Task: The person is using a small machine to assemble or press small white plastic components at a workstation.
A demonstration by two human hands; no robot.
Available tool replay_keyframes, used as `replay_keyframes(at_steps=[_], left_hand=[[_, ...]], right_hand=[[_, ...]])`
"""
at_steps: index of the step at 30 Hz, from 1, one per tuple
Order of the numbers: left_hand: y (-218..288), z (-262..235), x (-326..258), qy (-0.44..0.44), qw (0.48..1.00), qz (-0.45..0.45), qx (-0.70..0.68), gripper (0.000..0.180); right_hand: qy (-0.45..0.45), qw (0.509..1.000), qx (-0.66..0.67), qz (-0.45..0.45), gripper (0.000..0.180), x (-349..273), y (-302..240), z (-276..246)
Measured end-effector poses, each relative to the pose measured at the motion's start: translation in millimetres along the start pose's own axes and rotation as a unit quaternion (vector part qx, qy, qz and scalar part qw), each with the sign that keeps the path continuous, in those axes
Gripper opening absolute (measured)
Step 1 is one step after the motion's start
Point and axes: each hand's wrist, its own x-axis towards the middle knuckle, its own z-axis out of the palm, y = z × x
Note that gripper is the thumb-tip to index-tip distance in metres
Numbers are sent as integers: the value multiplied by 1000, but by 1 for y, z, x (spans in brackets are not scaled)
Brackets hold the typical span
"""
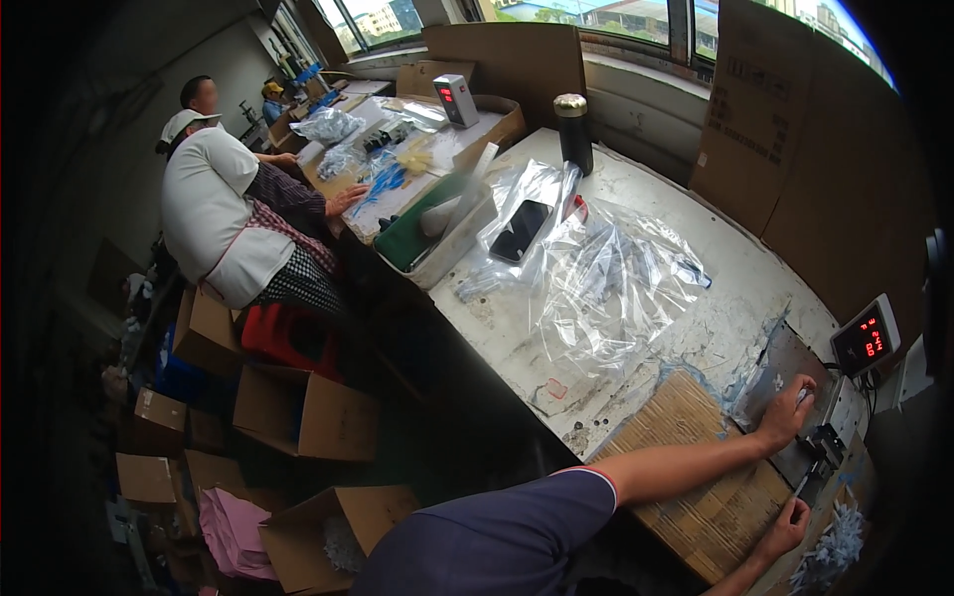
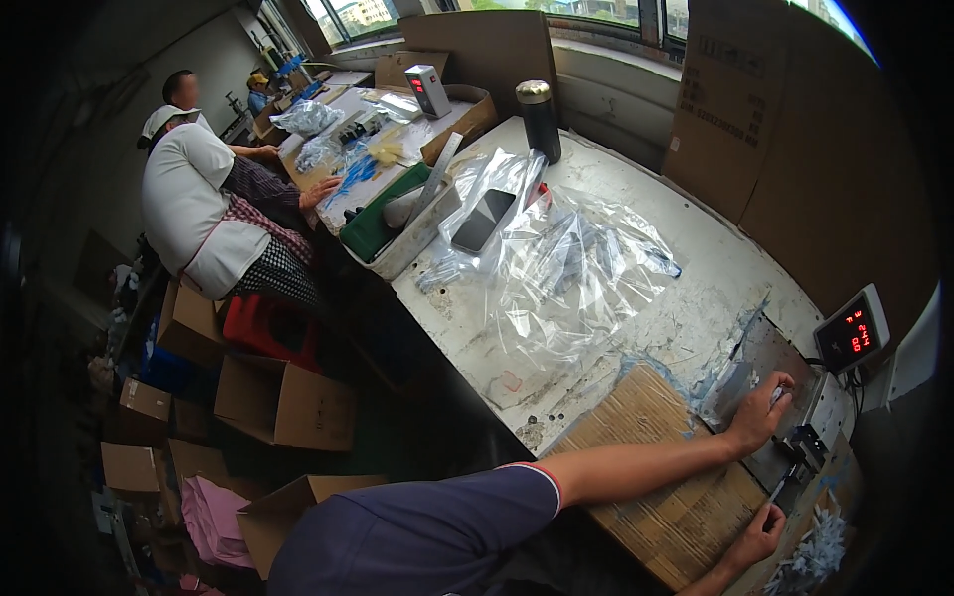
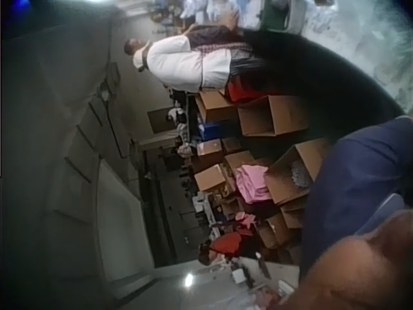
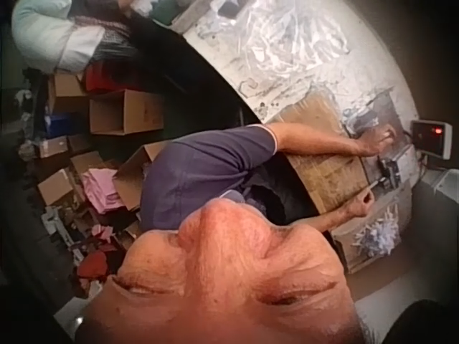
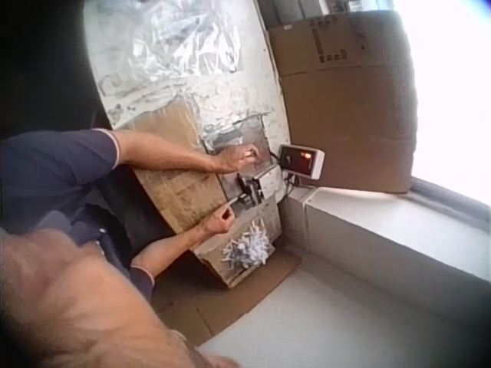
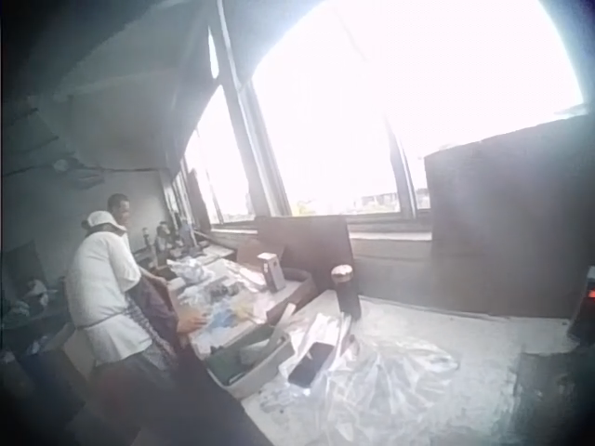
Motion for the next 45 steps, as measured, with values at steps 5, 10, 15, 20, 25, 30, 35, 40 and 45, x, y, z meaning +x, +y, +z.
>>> replay_keyframes(at_steps=[5, 10, 15, 20, 25, 30, 35, 40, 45], left_hand=[[-3, 2, 2, -7, 1000, 6, 2, 23], [-4, 2, 2, -23, 999, -7, 21, 22], [-1, -5, 0, -20, 999, 10, 48, 22], [6, -1, -4, -50, 998, -39, 20, 24], [6, 4, -1, -28, 995, -24, 89, 25], [15, -13, 22, -11, 997, -43, 64, 20], [21, 5, 3, -26, 996, -82, 5, 22], [24, -5, -1, -31, 996, -82, 11, 22], [25, -6, -3, -28, 995, -93, -10, 20]], right_hand=[[-5, 1000, -12, -12, 19, 1, 2, 1], [-5, 1000, -17, -18, 18, -1, -6, 1], [-8, 999, -23, -28, 17, -12, -12, 3], [-7, 999, -36, -18, 12, -20, -15, -8], [-3, 999, -35, 12, 8, -15, -63, -2], [27, 1000, 5, -9, 6, 1, -90, 13], [58, 998, -1, 16, 8, -5, -80, -6], [60, 998, 1, 8, 8, -12, -77, -2], [65, 998, 13, 15, 8, -12, -73, -1]])
